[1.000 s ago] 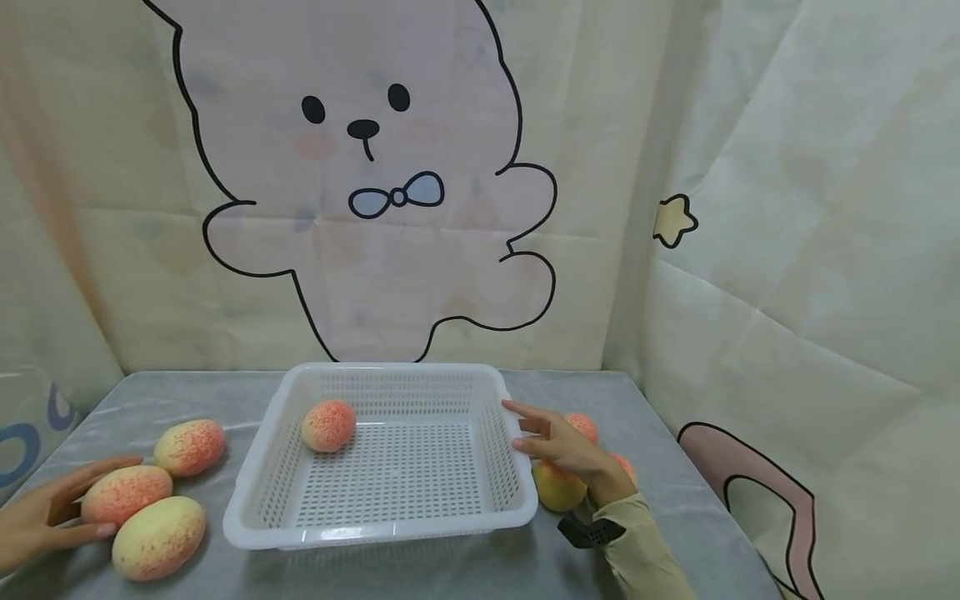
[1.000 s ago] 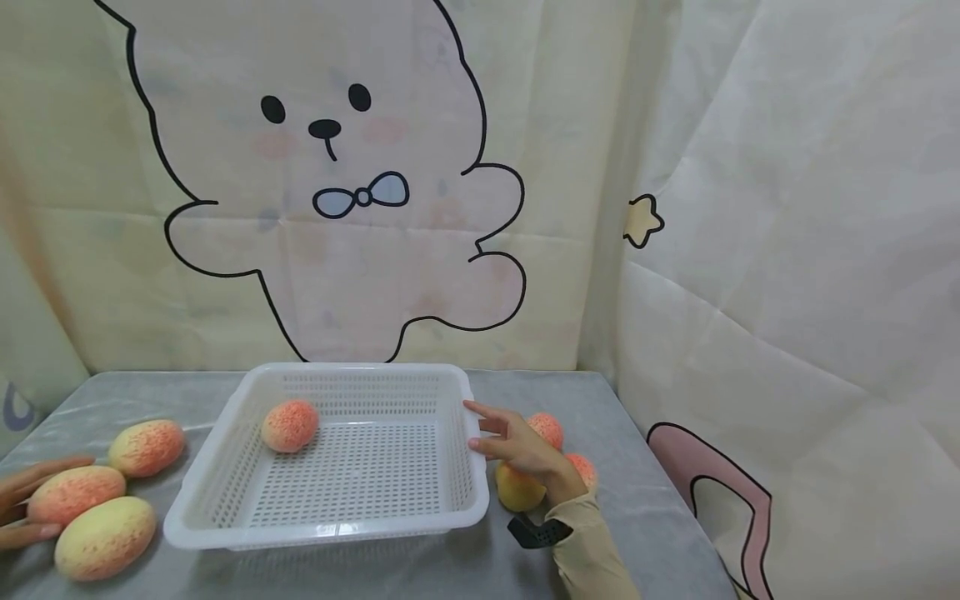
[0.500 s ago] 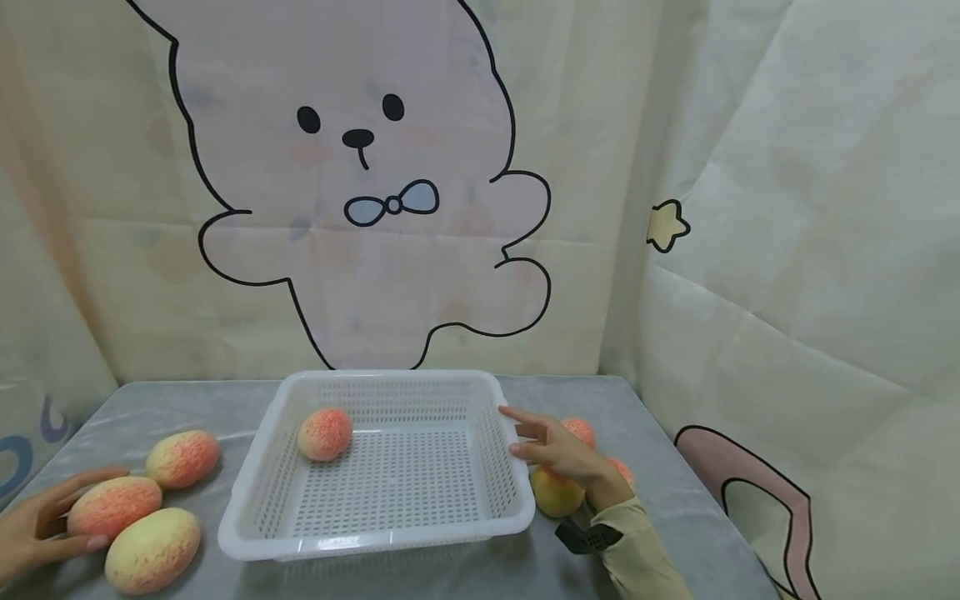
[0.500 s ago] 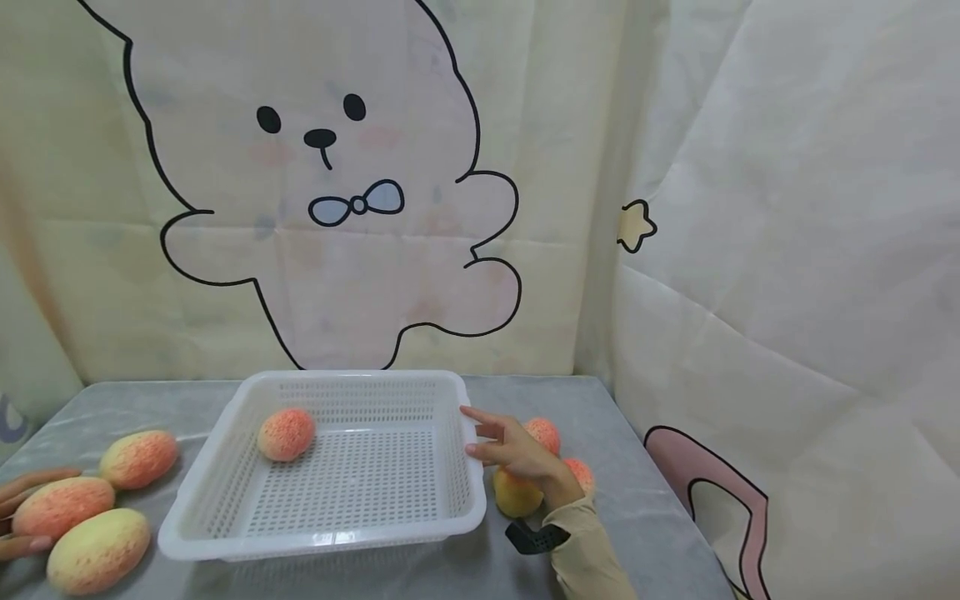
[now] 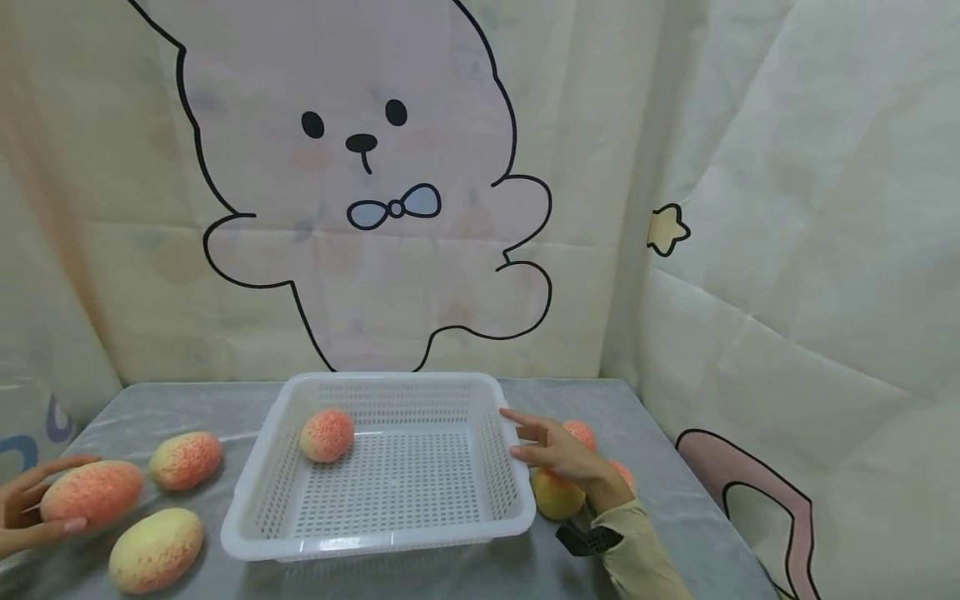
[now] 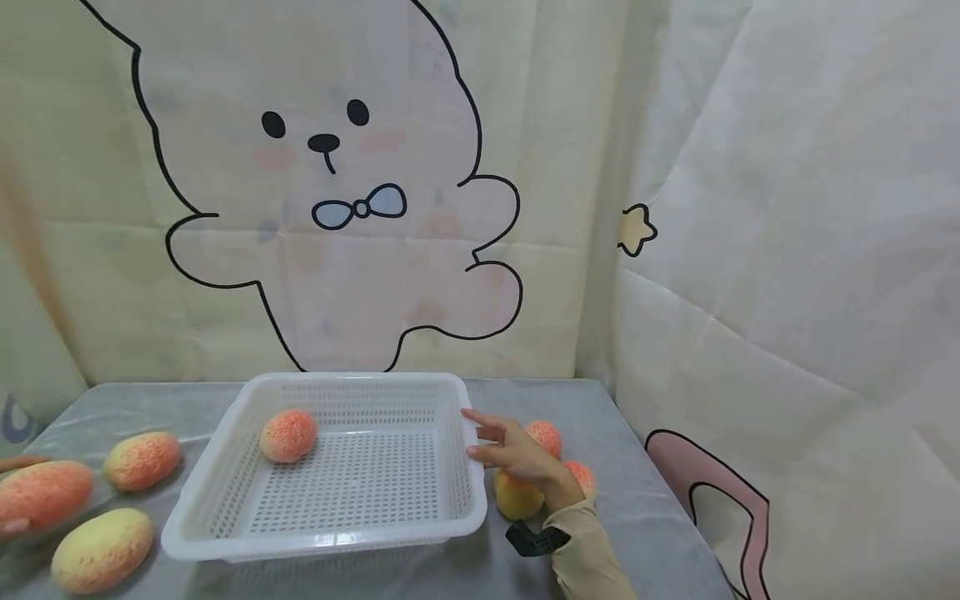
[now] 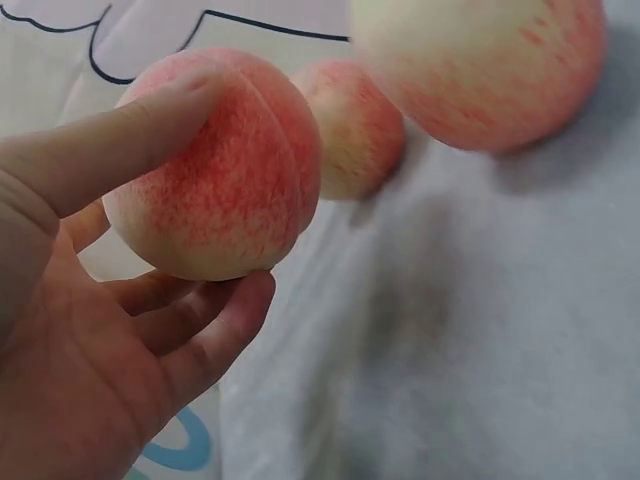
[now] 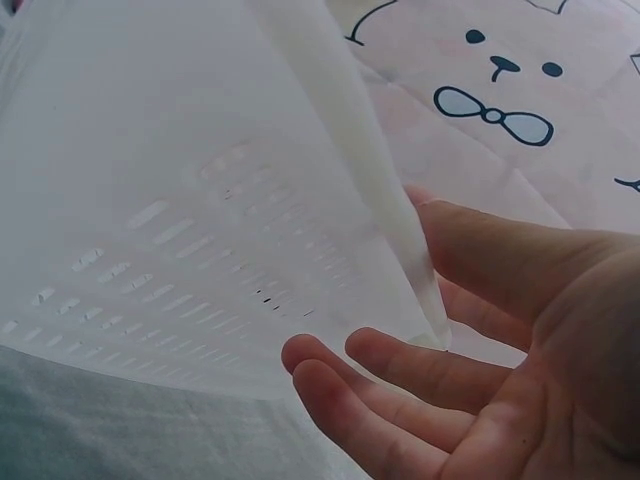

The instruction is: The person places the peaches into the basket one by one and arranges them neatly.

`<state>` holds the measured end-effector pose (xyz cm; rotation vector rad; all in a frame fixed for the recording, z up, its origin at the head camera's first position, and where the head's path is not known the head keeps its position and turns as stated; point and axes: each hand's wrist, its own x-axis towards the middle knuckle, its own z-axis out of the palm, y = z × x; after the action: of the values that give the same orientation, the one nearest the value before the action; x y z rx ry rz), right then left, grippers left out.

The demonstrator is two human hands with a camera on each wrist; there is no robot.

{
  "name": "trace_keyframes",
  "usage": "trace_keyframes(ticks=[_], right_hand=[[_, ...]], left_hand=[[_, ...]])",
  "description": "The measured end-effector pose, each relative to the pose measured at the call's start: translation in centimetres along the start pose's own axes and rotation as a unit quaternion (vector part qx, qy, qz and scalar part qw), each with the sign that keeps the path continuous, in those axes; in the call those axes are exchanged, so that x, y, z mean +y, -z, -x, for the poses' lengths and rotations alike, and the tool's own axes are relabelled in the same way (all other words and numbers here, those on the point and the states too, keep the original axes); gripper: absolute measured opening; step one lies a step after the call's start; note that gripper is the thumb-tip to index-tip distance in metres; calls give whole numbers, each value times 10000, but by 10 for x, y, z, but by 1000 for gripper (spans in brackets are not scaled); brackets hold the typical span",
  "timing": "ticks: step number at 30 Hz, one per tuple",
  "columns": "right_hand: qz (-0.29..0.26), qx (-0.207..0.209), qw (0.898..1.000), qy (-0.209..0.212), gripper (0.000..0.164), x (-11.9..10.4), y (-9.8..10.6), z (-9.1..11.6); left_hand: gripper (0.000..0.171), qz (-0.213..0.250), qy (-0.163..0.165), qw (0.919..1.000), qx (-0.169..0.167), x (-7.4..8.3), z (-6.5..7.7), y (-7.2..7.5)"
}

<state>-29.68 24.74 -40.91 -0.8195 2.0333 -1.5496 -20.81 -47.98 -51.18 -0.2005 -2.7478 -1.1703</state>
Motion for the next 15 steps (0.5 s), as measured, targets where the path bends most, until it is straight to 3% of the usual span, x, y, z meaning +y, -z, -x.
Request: trace_keyframes(ticks=[3, 6, 10, 15], right_hand=[[20, 9, 10000, -20, 70, 0, 0, -1], [83, 72, 9999, -113, 70, -1, -1, 0], [108, 134, 9996, -210, 71, -2, -1, 0], [40, 122, 9998, -119, 70, 0, -2, 0]], left_hand=[[79, 174, -279, 9993, 163, 8, 1, 2], [78, 293, -275, 9990, 187, 23, -1, 4], [77, 312, -211, 9990, 251, 54, -5, 7], [74, 449, -522, 9972, 293, 94, -8, 8]])
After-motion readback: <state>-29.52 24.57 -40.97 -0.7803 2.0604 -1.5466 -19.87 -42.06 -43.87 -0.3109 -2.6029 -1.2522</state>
